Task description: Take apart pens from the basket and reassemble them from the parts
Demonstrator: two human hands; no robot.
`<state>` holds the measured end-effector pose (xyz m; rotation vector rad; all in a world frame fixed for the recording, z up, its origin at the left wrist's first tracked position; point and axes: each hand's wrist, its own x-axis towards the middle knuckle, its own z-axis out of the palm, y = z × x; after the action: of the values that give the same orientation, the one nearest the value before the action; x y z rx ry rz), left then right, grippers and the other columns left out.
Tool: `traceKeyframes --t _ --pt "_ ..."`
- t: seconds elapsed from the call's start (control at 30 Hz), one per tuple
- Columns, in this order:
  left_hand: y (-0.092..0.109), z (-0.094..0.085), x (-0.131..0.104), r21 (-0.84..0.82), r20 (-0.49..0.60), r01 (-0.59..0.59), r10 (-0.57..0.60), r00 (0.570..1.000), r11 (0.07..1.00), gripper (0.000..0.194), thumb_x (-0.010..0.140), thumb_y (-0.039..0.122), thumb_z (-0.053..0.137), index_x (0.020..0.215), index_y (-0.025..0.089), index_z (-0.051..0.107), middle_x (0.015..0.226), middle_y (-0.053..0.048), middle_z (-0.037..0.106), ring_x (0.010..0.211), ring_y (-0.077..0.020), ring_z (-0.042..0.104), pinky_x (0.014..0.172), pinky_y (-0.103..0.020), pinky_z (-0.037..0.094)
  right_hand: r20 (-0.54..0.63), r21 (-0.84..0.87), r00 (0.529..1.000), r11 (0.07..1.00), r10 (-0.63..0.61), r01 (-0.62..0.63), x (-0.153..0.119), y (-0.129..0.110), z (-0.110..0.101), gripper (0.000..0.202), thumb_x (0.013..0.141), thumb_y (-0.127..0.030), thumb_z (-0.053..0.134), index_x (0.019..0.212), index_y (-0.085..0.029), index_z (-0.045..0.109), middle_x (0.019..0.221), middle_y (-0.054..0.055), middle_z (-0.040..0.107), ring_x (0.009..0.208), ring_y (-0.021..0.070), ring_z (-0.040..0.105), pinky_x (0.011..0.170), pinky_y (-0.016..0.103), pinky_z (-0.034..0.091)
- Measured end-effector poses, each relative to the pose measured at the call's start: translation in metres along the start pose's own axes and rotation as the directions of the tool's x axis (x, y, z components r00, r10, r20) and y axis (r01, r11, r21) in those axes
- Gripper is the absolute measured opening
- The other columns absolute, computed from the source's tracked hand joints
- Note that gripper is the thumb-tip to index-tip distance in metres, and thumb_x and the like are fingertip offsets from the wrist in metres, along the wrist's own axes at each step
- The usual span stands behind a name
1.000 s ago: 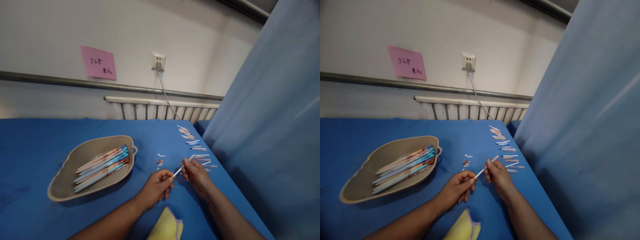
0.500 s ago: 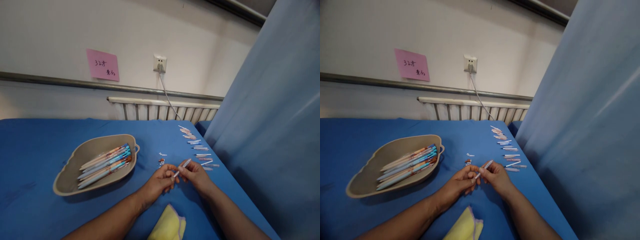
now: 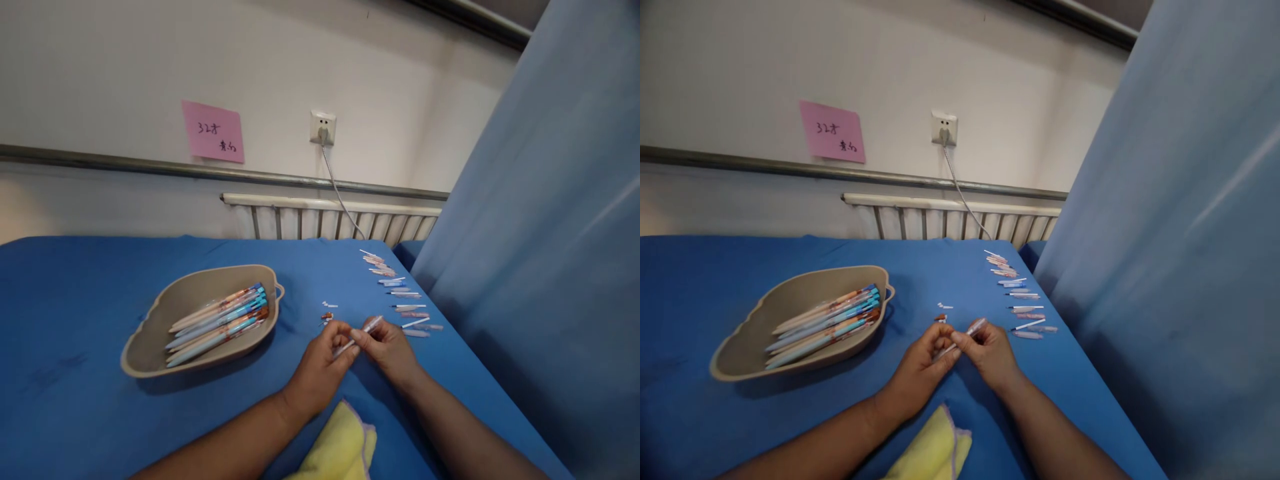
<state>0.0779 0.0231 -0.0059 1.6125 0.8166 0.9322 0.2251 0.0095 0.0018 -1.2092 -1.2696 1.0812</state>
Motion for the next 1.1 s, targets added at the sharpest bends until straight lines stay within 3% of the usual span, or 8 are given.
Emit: traceKeyframes --t 0.1,0.2,0.33,0.43,0.6,0.73,0.93,1.1 --pt "0.006 -0.005 0.003 0.124 0.003 -0.042 0.042 0.999 0.991 0.014 0.085 0.031 0.052 0.082 0.018 0.054 0.07 0.002 0.057 0.067 -0.0131 0.052 0.066 -0.024 0.038 0.016 0.021 1.0 0.999 -0.026 0.025 0.001 0.0 -0.006 0.033 0.072 -0.051 0.063 0.071 -0.018 0.057 0.053 -0.005 0.049 0.048 0.0106 0.044 0.049 0.024 0.036" --pt "0.011 -0.007 0.003 0.258 0.01 -0.08 0.08 0.997 0.963 0.012 0.085 0.029 0.05 0.083 0.019 0.056 0.074 0.002 0.058 0.071 -0.0146 0.053 0.068 -0.025 0.038 -0.004 0.017 0.997 0.996 -0.083 0.083 0.001 -0.003 -0.016 0.034 0.072 -0.044 0.066 0.094 -0.02 0.059 0.074 -0.001 0.06 0.059 0.0123 0.052 0.056 0.025 0.041" --pt "0.015 -0.006 -0.001 0.364 0.033 -0.116 0.112 0.993 0.924 0.008 0.082 0.021 0.05 0.087 0.019 0.056 0.08 0.0 0.059 0.073 -0.0158 0.053 0.068 -0.026 0.038 0.089 -0.116 0.989 0.984 -0.122 0.131 -0.001 -0.008 -0.025 0.018 0.074 -0.034 0.066 0.081 -0.019 0.061 0.071 -0.001 0.059 0.062 0.0126 0.05 0.058 0.025 0.04" --pt "0.013 -0.005 -0.003 0.34 0.013 -0.091 0.092 0.996 0.936 0.023 0.074 0.009 0.05 0.095 0.019 0.054 0.082 0.0 0.059 0.067 -0.0139 0.051 0.064 -0.025 0.038 0.097 -0.136 0.989 0.983 -0.108 0.12 0.0 -0.008 -0.03 0.014 0.073 -0.031 0.067 0.077 -0.019 0.061 0.069 -0.001 0.058 0.061 0.0121 0.049 0.056 0.024 0.039" --pt "0.007 -0.005 0.002 0.044 -0.007 -0.014 0.015 1.0 0.999 0.023 0.073 0.01 0.056 0.094 0.018 0.052 0.074 0.002 0.058 0.066 -0.0126 0.054 0.062 -0.023 0.041 0.116 -0.122 0.991 0.989 -0.072 0.086 0.006 -0.008 -0.045 0.018 0.069 -0.033 0.071 0.074 -0.018 0.062 0.071 0.0 0.061 0.063 0.0134 0.053 0.057 0.025 0.04" --pt "0.01 -0.007 0.009 -0.243 -0.094 0.064 -0.09 0.991 0.968 0.024 0.065 0.018 0.071 0.08 0.016 0.053 0.077 0.0 0.064 0.068 -0.0121 0.059 0.066 -0.024 0.046 0.138 -0.206 0.988 0.974 -0.064 0.092 0.007 -0.01 -0.052 0.021 0.069 -0.036 0.071 0.072 -0.017 0.062 0.07 0.001 0.062 0.064 0.0143 0.054 0.058 0.026 0.041" --pt "0.019 -0.011 0.011 -0.543 -0.186 0.148 -0.29 0.939 0.827 0.03 0.062 0.023 0.078 0.079 0.014 0.056 0.073 -0.002 0.067 0.063 -0.0106 0.063 0.06 -0.02 0.048 0.174 -0.423 0.974 0.882 -0.145 0.207 -0.001 -0.007 -0.032 0.016 0.082 -0.034 0.056 0.084 -0.019 0.059 0.071 0.0 0.06 0.063 0.0134 0.052 0.057 0.024 0.038" --pt "0.016 -0.012 0.011 -0.618 -0.195 0.158 -0.345 0.918 0.77 0.029 0.062 0.025 0.08 0.079 0.014 0.059 0.077 -0.001 0.066 0.064 -0.0093 0.062 0.056 -0.017 0.048 0.083 -0.548 0.975 0.808 -0.204 0.216 -0.006 -0.004 -0.016 0.012 0.078 -0.028 0.059 0.085 -0.02 0.052 0.071 -0.001 0.06 0.06 0.0136 0.052 0.054 0.024 0.036"
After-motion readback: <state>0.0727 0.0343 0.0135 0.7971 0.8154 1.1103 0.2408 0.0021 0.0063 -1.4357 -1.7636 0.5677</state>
